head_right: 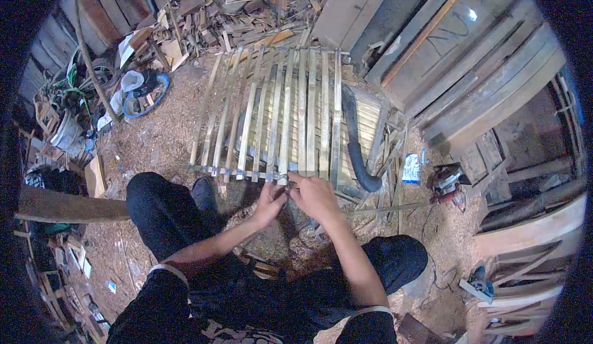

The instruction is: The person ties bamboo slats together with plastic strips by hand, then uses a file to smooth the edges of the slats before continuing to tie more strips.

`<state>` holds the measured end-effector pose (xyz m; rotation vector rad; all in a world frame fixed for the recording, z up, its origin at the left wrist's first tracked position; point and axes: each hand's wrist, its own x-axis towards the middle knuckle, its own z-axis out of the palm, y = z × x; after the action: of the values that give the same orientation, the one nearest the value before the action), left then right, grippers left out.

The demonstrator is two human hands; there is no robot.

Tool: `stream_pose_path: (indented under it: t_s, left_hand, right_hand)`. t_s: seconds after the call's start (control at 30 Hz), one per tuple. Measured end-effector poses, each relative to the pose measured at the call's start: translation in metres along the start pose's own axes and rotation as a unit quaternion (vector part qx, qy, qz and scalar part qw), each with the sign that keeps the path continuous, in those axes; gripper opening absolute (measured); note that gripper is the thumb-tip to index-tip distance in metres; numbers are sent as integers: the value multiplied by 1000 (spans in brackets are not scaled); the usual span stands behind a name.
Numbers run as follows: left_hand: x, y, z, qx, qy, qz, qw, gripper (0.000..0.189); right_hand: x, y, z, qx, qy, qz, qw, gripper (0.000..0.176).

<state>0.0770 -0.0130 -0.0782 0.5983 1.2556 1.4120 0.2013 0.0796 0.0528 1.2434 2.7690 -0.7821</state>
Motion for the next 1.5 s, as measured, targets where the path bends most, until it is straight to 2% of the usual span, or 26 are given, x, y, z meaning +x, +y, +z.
stream_pose_path:
  t_s: [0.17,0.23,0.27,0.33,0.4,0.47,0.5,0.53,0.6,0.63,0.73,0.8,0.87,1.0,1.07,1.1,1.17,1.5]
  left_hand:
    - [5,3,1,-26,14,-16,999,45]
    - [6,6,-2,76,-7,50,996,26]
    - [5,8,-4,76,-9,50,996,26]
    - [-2,17,-8,133,-6,88,987,12]
    - [-10,19,-16,156,-10,93,983,16]
    - [-23,41,-20,357,16,57,932,19]
    - [-26,49,-23,428,21,131,894,20]
    - [-28,57,-24,428,18,130,894,20]
    - [-28,68,-26,541,55,256,799,15]
    - [-23,67,-29,551,47,298,778,16]
    - [-25,72,-24,580,27,261,771,19]
    - [-30,73,-18,571,17,264,777,25]
    - [-33,70,-14,503,12,213,837,33]
    - [-27,68,-15,547,0,251,799,34]
    - [-28,66,-14,551,2,243,799,35]
    - [-27,66,-11,553,4,234,800,36]
    - [-28,71,-14,551,-3,243,799,35]
    - [-25,82,-20,572,-9,240,784,35]
  right_hand:
    - [3,7,7,31,3,-10,999,41]
    - [3,6,3,22,-1,-2,1000,41]
    - [2,6,2,27,6,-2,1000,40]
    - [1,6,-6,31,12,1,999,40]
    - [0,6,-16,16,33,12,999,39]
    - [2,15,-11,29,70,2,997,33]
    - [3,16,-12,8,115,-15,993,31]
    - [4,16,-15,-14,160,-33,986,29]
    - [4,18,-20,-18,157,-16,987,25]
    - [4,20,-23,-11,151,-13,988,26]
    - [5,22,-19,-20,137,-18,990,26]
    - [2,17,-16,-3,104,-61,993,26]
    - [-1,7,-16,51,71,-61,994,23]
    - [0,7,-4,1,99,-96,990,19]
    - [2,9,-2,3,29,-44,999,30]
    - [2,12,2,1,29,-43,999,30]
    - [1,19,14,-5,104,-88,991,22]
    - [2,16,11,16,77,-86,993,27]
